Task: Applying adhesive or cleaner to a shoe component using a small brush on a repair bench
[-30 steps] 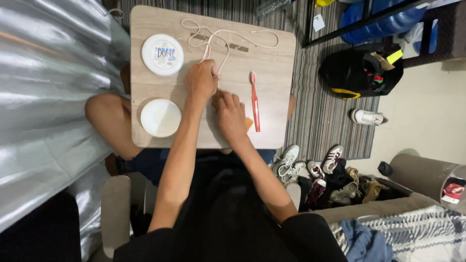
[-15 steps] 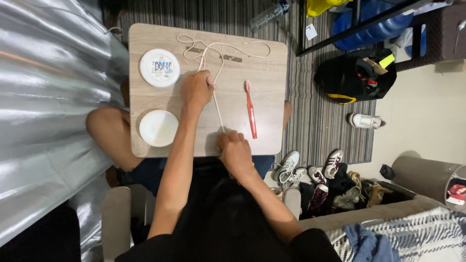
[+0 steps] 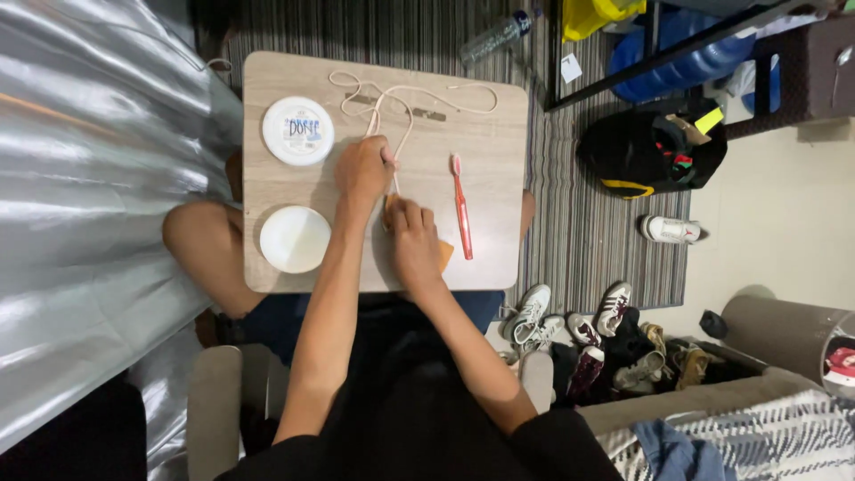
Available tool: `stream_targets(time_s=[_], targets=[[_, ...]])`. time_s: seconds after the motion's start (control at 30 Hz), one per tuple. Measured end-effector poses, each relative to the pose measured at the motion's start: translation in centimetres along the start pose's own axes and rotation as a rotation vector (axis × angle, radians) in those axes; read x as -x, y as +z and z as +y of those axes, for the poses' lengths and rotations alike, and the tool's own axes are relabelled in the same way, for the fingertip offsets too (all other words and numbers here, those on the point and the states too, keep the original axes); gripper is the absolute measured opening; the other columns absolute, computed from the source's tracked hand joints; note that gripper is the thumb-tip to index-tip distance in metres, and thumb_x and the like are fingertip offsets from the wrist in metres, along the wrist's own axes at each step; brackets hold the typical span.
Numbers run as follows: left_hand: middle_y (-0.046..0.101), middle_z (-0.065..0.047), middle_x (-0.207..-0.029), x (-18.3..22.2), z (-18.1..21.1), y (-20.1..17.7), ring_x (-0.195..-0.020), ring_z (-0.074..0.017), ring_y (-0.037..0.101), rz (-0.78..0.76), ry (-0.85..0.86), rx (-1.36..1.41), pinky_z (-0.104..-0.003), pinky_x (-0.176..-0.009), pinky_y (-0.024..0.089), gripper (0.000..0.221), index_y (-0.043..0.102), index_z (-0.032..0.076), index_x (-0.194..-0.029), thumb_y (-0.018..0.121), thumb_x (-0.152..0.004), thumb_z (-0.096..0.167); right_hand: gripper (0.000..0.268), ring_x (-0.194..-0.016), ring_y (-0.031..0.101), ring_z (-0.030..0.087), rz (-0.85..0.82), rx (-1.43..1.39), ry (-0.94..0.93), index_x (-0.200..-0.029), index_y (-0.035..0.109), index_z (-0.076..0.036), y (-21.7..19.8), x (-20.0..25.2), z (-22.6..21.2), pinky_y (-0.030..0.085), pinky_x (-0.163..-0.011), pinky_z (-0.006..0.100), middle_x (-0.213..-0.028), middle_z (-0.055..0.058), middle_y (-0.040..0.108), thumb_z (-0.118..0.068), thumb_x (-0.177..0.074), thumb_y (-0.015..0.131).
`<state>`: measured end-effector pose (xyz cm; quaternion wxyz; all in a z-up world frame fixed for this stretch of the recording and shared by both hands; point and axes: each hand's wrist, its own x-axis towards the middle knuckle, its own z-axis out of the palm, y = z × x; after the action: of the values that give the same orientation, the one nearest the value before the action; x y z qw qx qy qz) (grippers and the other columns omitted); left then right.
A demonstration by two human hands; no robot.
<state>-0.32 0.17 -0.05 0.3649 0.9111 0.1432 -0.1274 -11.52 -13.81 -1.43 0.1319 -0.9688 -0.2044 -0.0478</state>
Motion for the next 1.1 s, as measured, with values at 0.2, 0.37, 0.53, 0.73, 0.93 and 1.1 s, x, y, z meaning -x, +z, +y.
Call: stream_targets(time_s=[0.2,0.37,0.53,0.73,0.93,1.1], targets=[[0.074,-0.016,-0.085,-0.6,-0.3,0.4,-0.094,-0.0422,0.072,0.011,-0.001,-0.016,-0.052,-0.079,0.059,0.009,0.069,0.02,-0.079,0.074,-0.084,0.014,0.027,-0.11,0.054,0.029,-0.05,0.072,-0.057,-0.12,0.067,-0.009,-2.3,5.4,-0.3,0.054,-0.073,0.035,-0.119,0.006,0.056,-0.014,-0.095,0.059],[0.073,-0.013,-0.087,-0.7,-0.5,0.8,-0.096,-0.0401,0.073,0.001,-0.039,-0.022,-0.051,-0.081,0.059,0.008,0.069,0.022,-0.081,0.076,-0.083,0.018,0.028,-0.094,0.06,0.031,-0.218,-0.067,0.034,-0.11,0.073,-0.013,-5.5,5.2,-0.2,0.058,-0.068,0.039,-0.105,0.005,0.058,-0.009,-0.085,0.059],[0.074,-0.015,-0.086,0.1,0.4,-0.3,-0.096,-0.0423,0.072,0.007,-0.028,-0.018,-0.052,-0.08,0.058,0.007,0.07,0.021,-0.081,0.076,-0.082,0.017,0.039,-0.091,0.061,0.031,-0.146,-0.087,0.116,-0.118,0.069,-0.019,-5.1,0.1,1.7,0.057,-0.069,0.041,-0.098,0.004,0.057,-0.011,-0.082,0.058],[0.073,-0.018,-0.088,0.0,0.2,-0.2,-0.096,-0.0443,0.072,0.013,-0.021,-0.013,-0.053,-0.08,0.058,0.005,0.07,0.019,-0.082,0.073,-0.085,0.017,0.031,-0.099,0.059,0.032,0.007,-0.092,0.049,-0.119,0.071,-0.013,0.0,-4.1,2.0,0.058,-0.074,0.038,-0.108,0.007,0.059,-0.011,-0.09,0.06],[0.074,-0.02,-0.087,-0.1,0.0,-0.1,-0.095,-0.0461,0.071,0.007,0.004,0.007,-0.055,-0.079,0.058,0.006,0.07,0.017,-0.081,0.075,-0.084,0.017,0.029,-0.099,0.058,0.033,-0.081,-0.02,0.016,-0.12,0.071,-0.009,-2.1,-1.7,0.7,0.059,-0.072,0.042,-0.108,0.009,0.059,-0.021,-0.095,0.062],[0.074,-0.015,-0.085,-0.5,-0.1,0.0,-0.095,-0.0424,0.072,-0.003,0.0,-0.036,-0.052,-0.08,0.058,0.007,0.07,0.021,-0.079,0.075,-0.083,0.019,0.023,-0.091,0.06,0.032,-0.187,-0.061,0.037,-0.101,0.077,-0.016,-1.1,-0.2,1.9,0.056,-0.063,0.041,-0.094,0.006,0.058,-0.02,-0.09,0.058]])
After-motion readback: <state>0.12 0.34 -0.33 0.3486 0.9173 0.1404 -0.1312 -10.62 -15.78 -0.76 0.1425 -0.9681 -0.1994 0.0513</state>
